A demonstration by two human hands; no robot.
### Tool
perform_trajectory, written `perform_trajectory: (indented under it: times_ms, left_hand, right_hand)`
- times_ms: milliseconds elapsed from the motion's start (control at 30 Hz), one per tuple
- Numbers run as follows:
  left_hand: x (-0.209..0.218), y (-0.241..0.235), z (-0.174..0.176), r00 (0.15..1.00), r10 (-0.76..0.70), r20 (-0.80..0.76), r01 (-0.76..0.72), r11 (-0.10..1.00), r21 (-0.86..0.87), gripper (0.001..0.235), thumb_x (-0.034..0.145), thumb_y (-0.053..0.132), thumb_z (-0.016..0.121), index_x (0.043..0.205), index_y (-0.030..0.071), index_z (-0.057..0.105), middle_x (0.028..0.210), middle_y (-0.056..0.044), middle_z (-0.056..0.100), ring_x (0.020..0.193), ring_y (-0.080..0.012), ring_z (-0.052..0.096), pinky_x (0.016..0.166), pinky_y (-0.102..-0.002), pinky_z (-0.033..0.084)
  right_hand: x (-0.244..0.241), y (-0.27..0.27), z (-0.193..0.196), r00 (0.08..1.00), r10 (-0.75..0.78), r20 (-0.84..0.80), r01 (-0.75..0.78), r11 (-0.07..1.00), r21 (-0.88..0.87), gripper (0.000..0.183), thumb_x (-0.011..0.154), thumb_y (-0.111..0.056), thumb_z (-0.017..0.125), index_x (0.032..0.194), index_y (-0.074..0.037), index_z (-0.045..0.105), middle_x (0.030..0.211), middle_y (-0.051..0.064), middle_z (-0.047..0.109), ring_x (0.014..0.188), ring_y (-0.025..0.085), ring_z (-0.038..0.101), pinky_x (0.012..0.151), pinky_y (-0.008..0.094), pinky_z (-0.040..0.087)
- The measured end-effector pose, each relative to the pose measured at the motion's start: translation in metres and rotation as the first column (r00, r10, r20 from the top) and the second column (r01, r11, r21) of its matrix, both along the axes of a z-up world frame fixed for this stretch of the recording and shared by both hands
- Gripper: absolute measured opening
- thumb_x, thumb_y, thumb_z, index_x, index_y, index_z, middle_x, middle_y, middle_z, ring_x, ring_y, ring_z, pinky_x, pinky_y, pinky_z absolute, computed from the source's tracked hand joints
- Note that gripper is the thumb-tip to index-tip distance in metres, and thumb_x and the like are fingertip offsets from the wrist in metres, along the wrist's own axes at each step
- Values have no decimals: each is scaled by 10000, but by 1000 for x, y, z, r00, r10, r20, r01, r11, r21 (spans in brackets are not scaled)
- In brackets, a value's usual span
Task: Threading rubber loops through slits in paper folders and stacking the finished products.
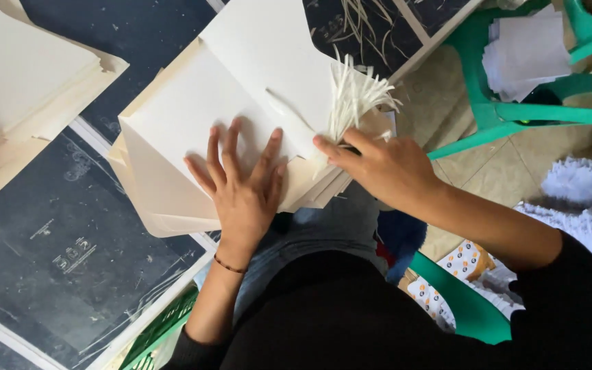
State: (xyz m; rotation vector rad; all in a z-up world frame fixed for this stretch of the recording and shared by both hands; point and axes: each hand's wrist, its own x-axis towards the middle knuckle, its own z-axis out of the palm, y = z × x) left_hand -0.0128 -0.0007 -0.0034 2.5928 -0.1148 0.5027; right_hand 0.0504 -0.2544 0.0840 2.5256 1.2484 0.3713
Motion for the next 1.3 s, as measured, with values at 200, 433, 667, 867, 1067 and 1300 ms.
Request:
perform_trajectory:
  times_ms: [200,433,667,867,1067,1300]
  left_hand:
    - [-1,-1,1,1000,-6,-14,6,1000,-21,491,1156,383,732,1616,397,560,1725,-172,403,1645,-435,282,1287,-798,132]
    - [0,1,-5,994,-37,-99,37,999,-8,609,1054,379,689,1633,469,520,1739,-160,343,1647,-481,179,1229,-774,-36]
    - [4,27,9,952,-164,-259,191,978,82,849,1016,205,610,1734,496,262,1755,-173,194,1632,-515,88,1191,-828,82]
    - [39,54,34,964,76,-254,-1,959,282,1616,490,778,950,1789,243,152,1790,-344,-35,1606,-632,-101,1125,-914,70]
    - [56,48,32,807,15,-590,36,997,74,1885,333,980,861,1785,201,-54,1773,-356,-206,1535,-668,-282,1078,-938,4]
    - [46,11,1,880,-15,-474,51,997,64,1578,581,656,969,1774,93,104,1762,-331,-17,1592,-604,-110,1179,-896,23]
  right_hand:
    - [-14,-7,-9,1000,12,-24,-14,995,-100,775,979,-4,698,1667,-305,505,1099,-36,606,434,115,324,356,291,362]
    - [-19,20,2,988,0,157,-8,999,48,270,1088,-375,654,1345,-335,725,909,-59,567,487,121,553,431,251,488]
    - [63,-4,27,943,-332,-21,302,830,468,353,1166,-471,648,1086,-197,855,707,-65,566,350,125,457,337,204,374]
    - [159,-6,27,988,-60,-143,153,542,826,146,1227,-100,775,1280,13,851,984,184,730,874,362,724,816,391,527]
    - [124,46,36,106,785,-610,882,209,422,320,1158,-305,563,969,-70,672,461,-26,349,282,106,366,329,218,260]
    - [38,109,-10,816,107,-568,355,684,638,363,1099,-264,676,1461,-277,691,1340,188,763,1115,412,745,842,479,598]
